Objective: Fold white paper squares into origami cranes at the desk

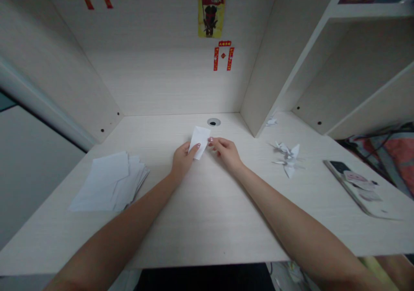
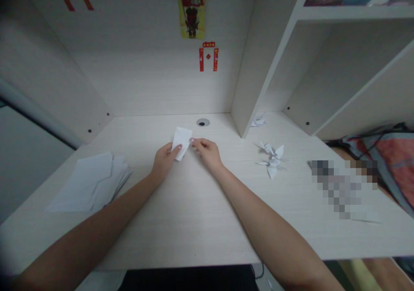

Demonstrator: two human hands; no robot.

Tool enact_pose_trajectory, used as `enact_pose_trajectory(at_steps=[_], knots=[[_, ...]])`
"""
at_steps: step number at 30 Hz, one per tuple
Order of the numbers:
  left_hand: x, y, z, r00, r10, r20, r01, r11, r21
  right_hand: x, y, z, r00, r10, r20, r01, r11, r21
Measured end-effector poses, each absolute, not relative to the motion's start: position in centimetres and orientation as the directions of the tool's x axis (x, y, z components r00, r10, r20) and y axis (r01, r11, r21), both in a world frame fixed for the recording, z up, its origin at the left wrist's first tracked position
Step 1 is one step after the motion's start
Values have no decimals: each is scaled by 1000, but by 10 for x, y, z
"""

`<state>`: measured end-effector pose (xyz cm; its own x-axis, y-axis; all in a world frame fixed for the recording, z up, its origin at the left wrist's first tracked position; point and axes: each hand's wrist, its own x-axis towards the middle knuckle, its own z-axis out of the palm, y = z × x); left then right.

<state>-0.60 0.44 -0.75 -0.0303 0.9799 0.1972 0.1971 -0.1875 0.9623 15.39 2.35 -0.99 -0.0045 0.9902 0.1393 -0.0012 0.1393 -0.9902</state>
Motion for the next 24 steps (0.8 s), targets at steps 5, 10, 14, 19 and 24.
enact_pose_trajectory(at_steps=[5,10,14,19,24], knots=[[-5,4,-6,1,979,203,147,-201,969,149,20,-15,-122,971,208,96,220,-971],[-3,3,-4,63,985,161,67,-165,984,152,21,-18,-157,947,280,168,305,-937],[-3,4,-6,32,990,138,37,-139,990,151,17,-16,-196,928,318,249,360,-899],[-6,5,-12,-48,992,119,173,-109,979,148,8,-10,-206,891,404,407,453,-793],[-4,3,-10,-94,992,83,49,-79,996,146,6,-6,-243,883,401,411,468,-782]])
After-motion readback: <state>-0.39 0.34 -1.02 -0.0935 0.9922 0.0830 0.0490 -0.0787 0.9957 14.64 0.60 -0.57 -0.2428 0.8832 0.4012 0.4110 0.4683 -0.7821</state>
